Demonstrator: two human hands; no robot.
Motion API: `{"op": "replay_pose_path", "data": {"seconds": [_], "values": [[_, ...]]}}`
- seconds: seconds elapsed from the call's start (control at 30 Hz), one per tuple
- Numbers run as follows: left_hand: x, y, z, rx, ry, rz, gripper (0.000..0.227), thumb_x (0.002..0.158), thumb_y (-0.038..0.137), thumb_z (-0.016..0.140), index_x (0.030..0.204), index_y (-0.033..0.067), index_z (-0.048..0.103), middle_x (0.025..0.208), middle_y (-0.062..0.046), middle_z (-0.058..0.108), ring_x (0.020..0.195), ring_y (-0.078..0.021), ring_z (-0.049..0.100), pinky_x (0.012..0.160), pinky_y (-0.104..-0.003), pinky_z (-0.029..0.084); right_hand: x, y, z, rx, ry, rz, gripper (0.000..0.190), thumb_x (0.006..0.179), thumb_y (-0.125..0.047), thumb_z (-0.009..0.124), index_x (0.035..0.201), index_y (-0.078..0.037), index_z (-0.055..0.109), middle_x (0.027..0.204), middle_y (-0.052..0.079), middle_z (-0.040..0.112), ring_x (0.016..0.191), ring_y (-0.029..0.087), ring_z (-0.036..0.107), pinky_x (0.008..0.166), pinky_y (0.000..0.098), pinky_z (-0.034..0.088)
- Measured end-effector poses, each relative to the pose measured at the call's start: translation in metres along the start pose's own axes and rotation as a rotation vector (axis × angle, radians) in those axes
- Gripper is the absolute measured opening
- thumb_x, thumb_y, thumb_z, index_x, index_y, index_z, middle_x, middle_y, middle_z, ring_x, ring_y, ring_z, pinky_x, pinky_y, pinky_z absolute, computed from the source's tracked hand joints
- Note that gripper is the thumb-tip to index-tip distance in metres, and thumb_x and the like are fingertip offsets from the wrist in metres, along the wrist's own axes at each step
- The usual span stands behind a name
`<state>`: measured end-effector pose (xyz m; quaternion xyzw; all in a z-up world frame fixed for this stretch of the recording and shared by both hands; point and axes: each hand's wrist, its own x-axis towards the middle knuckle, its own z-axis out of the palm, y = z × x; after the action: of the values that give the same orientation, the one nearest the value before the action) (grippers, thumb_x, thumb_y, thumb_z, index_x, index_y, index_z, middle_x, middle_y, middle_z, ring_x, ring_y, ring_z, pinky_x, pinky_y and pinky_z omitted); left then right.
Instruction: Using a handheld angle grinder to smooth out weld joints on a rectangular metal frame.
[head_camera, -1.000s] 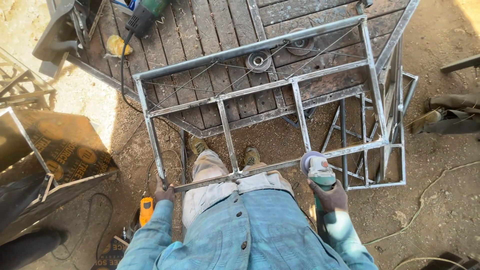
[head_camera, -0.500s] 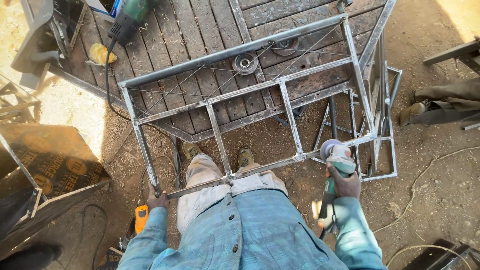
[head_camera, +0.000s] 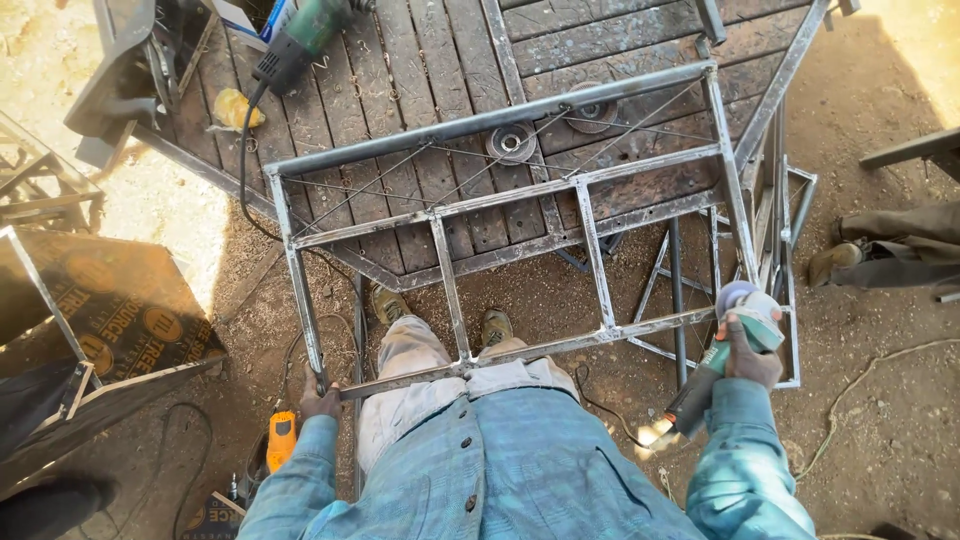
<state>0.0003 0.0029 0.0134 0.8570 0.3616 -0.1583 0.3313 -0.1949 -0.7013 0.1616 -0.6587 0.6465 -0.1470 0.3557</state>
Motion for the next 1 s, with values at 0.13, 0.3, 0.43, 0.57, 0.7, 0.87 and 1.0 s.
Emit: {"op": "replay_pose_path", "data": {"seconds": [0.13, 0.3, 0.43, 0.57, 0.7, 0.87, 1.0], "values": [[-0.041, 0.040, -0.024, -0.107, -0.106, -0.050, 0.080, 0.094, 0.006, 0.064, 0.162, 0.0335, 0.033, 0.140, -0.009, 0.063, 0.121, -0.0287, 0.062, 0.109, -0.036, 0.047, 0.024, 0.002, -0.015, 0.250, 0.009, 0.258, 0.072, 0.068, -0.058, 0.097, 0.111, -0.008, 0.069, 0.110, 0.007, 0.075, 0.093, 0.021, 0.074, 0.083, 0.0301, 0.065], [-0.051, 0.055, -0.029, -0.149, -0.114, -0.110, 0.079, 0.096, 0.000, 0.062, 0.162, 0.0314, 0.032, 0.141, -0.011, 0.061, 0.119, -0.0287, 0.062, 0.111, -0.039, 0.046, 0.027, -0.020, -0.022, 0.206, -0.028, 0.258, 0.068, 0.072, -0.051, 0.096, 0.116, -0.008, 0.067, 0.115, 0.008, 0.073, 0.106, 0.026, 0.071, 0.090, 0.0338, 0.063], [-0.056, 0.060, -0.033, -0.145, -0.116, -0.145, 0.079, 0.097, 0.001, 0.062, 0.162, 0.0353, 0.032, 0.143, -0.010, 0.060, 0.101, -0.0275, 0.066, 0.078, -0.038, 0.057, 0.055, -0.020, -0.009, 0.202, -0.026, 0.230, 0.067, 0.071, -0.051, 0.097, 0.114, -0.008, 0.070, 0.112, 0.006, 0.074, 0.101, 0.024, 0.072, 0.085, 0.0323, 0.064], [-0.039, 0.042, -0.021, -0.158, -0.087, -0.108, 0.080, 0.095, 0.000, 0.065, 0.161, 0.0335, 0.035, 0.141, -0.011, 0.062, 0.103, -0.0267, 0.066, 0.086, -0.037, 0.055, 0.070, -0.044, 0.006, 0.073, -0.059, 0.158, 0.072, 0.070, -0.062, 0.096, 0.111, -0.008, 0.071, 0.107, 0.007, 0.075, 0.090, 0.023, 0.072, 0.079, 0.0325, 0.064], [-0.051, 0.049, -0.027, -0.133, -0.092, -0.123, 0.078, 0.095, 0.005, 0.066, 0.160, 0.0336, 0.035, 0.147, -0.008, 0.058, 0.114, -0.0270, 0.065, 0.093, -0.037, 0.056, 0.097, -0.054, 0.029, 0.112, -0.074, 0.027, 0.076, 0.068, -0.060, 0.097, 0.117, -0.008, 0.071, 0.111, 0.007, 0.075, 0.094, 0.020, 0.072, 0.082, 0.0260, 0.063], [-0.040, 0.034, -0.019, -0.153, -0.078, -0.075, 0.078, 0.093, 0.003, 0.066, 0.160, 0.0315, 0.037, 0.143, -0.007, 0.061, 0.125, -0.0268, 0.060, 0.116, -0.036, 0.041, 0.095, -0.101, 0.034, 0.030, -0.144, 0.097, 0.079, 0.071, -0.061, 0.095, 0.121, -0.006, 0.068, 0.116, 0.011, 0.073, 0.102, 0.028, 0.071, 0.091, 0.0345, 0.062], [-0.023, 0.015, -0.008, -0.132, -0.058, -0.056, 0.081, 0.090, 0.003, 0.068, 0.159, 0.0356, 0.040, 0.137, -0.007, 0.065, 0.120, -0.0266, 0.064, 0.111, -0.034, 0.046, 0.119, -0.099, 0.050, 0.020, -0.131, 0.019, 0.090, 0.065, -0.070, 0.095, 0.121, -0.005, 0.068, 0.114, 0.010, 0.074, 0.094, 0.024, 0.072, 0.082, 0.0316, 0.062]]}}
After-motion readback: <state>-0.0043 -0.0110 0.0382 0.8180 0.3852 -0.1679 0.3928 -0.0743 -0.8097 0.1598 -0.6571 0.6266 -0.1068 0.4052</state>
